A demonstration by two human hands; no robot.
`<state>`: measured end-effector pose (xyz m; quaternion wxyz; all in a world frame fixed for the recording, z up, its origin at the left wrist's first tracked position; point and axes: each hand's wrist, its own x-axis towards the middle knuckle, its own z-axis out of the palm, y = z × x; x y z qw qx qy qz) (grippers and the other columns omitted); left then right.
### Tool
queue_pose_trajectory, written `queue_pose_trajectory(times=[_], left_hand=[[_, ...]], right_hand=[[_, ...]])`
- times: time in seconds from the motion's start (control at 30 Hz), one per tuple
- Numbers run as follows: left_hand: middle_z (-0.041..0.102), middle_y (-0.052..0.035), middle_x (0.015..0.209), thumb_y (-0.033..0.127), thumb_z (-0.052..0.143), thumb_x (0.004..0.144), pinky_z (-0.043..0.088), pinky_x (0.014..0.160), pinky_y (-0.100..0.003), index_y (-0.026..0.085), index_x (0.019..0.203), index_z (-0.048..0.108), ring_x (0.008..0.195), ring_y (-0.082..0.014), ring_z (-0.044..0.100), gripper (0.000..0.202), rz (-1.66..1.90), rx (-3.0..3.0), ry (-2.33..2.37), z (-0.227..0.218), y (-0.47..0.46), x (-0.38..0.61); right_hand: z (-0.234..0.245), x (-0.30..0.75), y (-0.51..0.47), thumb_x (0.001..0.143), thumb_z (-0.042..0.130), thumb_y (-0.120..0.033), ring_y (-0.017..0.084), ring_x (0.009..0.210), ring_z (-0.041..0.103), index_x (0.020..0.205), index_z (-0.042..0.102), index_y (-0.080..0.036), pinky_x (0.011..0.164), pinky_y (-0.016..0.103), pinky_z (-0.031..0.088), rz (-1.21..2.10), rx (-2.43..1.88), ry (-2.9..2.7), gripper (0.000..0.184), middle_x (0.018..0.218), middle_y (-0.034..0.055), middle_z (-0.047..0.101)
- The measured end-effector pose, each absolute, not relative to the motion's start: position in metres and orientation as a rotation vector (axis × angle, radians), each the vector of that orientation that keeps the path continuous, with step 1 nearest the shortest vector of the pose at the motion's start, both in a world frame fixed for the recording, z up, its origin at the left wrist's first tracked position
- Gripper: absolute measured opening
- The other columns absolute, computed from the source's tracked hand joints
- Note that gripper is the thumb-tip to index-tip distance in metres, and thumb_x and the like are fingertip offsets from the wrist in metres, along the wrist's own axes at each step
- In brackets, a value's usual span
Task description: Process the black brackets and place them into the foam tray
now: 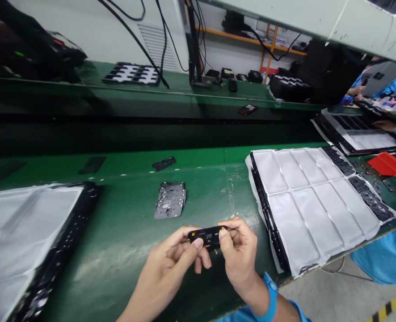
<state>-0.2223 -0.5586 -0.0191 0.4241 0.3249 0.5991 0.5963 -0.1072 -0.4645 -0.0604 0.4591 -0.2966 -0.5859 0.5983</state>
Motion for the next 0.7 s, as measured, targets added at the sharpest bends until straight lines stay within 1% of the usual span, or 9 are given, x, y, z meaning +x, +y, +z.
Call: queue_pose_trajectory(times=[0.17,0.37,0.7], left_hand=[[0.074,-0.0018,0.063,0.038,0.058,0.101,0.052,0.055,-0.023,0.016,0.100,0.062,0.053,-0.0139,0.063,0.022,1.508,0.808,1.486,-0.022,-0.562,-0.221],[0.071,-0.0002,0.062,0.037,0.056,0.103,0.051,0.055,-0.022,0.016,0.101,0.062,0.053,-0.0136,0.063,0.022,1.498,0.830,1.502,-0.020,-0.567,-0.220],[0.069,0.0009,0.062,0.040,0.053,0.104,0.050,0.055,-0.023,0.016,0.110,0.063,0.053,-0.0139,0.062,0.026,1.469,0.837,1.520,-0.020,-0.574,-0.219]], right_hand=[[-0.061,-0.106,-0.465,0.095,0.072,-0.034,0.005,0.043,0.036,0.090,0.074,-0.020,0.042,0.016,0.034,1.592,-0.706,-1.402,0.015,0.060,-0.0068,0.052],[-0.058,-0.105,-0.464,0.092,0.075,-0.040,0.005,0.041,0.034,0.084,0.067,-0.019,0.040,0.017,0.029,1.720,-0.716,-1.359,0.024,0.057,-0.0074,0.052],[-0.057,-0.106,-0.462,0.085,0.080,-0.049,0.004,0.040,0.026,0.078,0.061,-0.019,0.037,0.016,0.024,1.902,-0.774,-1.297,0.036,0.055,-0.0111,0.042]])
